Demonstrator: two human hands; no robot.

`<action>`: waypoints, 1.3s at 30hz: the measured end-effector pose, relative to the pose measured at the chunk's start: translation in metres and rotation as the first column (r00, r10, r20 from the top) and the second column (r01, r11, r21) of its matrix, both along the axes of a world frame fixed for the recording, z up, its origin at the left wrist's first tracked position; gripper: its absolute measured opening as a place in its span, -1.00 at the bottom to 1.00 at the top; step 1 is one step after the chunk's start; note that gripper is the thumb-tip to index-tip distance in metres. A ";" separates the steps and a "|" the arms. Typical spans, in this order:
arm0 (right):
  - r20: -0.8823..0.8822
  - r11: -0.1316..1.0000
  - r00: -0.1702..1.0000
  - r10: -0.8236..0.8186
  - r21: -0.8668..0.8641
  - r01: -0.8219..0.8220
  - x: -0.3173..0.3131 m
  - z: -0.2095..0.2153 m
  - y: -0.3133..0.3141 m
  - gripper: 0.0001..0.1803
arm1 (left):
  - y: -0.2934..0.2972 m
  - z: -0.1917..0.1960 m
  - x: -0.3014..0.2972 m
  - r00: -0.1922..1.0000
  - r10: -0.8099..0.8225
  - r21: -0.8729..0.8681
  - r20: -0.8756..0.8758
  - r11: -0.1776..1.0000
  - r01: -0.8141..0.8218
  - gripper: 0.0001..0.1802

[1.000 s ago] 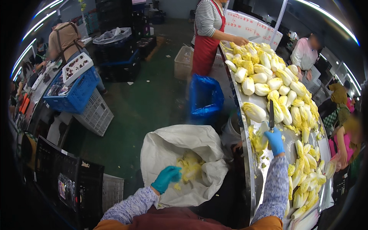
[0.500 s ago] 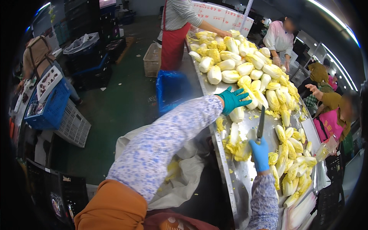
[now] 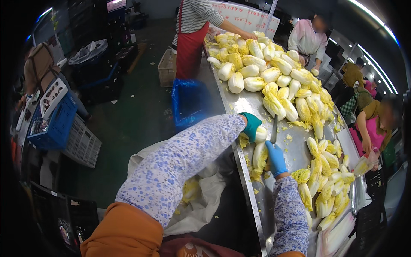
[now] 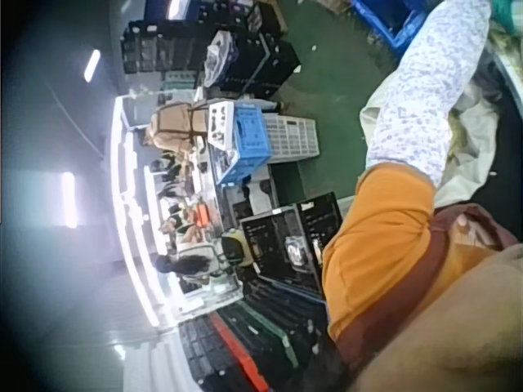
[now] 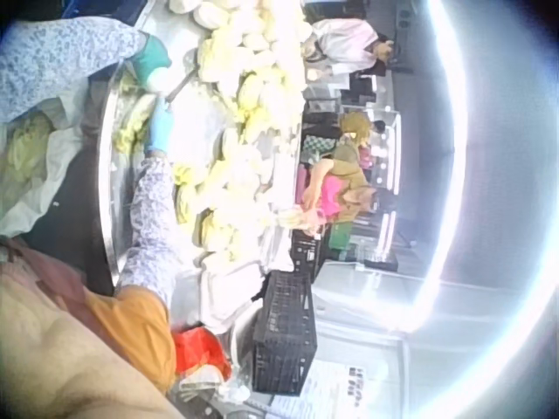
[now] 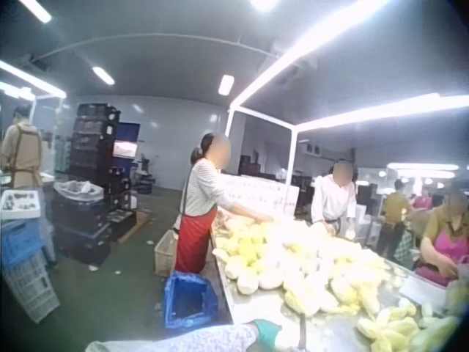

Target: The person cuts heads of cabbage using a knife and places the pieces onto a stainless steel table.

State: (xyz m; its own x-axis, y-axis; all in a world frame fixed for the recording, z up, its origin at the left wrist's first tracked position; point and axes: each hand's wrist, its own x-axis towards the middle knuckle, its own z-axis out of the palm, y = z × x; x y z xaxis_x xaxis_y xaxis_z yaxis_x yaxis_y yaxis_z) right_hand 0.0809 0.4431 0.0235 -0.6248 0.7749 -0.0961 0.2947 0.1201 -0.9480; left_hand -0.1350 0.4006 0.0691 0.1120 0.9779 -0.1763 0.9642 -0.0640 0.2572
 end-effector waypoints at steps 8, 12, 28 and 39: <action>-0.560 0.697 0.811 -0.171 -0.651 -0.302 0.002 0.021 -0.075 -0.42 | -0.022 0.020 0.042 0.806 0.314 -0.309 0.502 0.935 -0.171 -0.22; -0.619 0.738 0.785 -0.017 -0.538 -0.408 0.003 0.006 -0.084 -0.41 | -0.091 0.044 0.031 0.500 0.220 -0.232 0.837 0.972 -0.040 -0.40; 0.086 0.688 0.683 0.726 -0.120 -0.716 -0.077 -0.033 -0.298 -0.22 | -0.437 -0.114 0.067 -0.357 0.155 -0.318 0.921 0.828 -0.461 -0.27; 0.114 0.612 0.615 0.780 -0.344 -0.712 -0.058 -0.083 -0.302 -0.46 | -0.459 -0.169 0.099 0.120 0.305 -0.122 0.945 0.667 -0.735 -0.04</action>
State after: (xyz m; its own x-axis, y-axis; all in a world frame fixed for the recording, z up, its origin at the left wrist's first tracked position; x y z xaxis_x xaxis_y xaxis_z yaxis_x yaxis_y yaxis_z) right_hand 0.0225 0.1412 -0.0595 -0.9036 -0.0253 -0.4277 0.4167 0.1798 -0.8911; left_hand -0.0361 -0.0587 -0.0996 -0.5882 0.8060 -0.0668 -0.0085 0.0765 0.9970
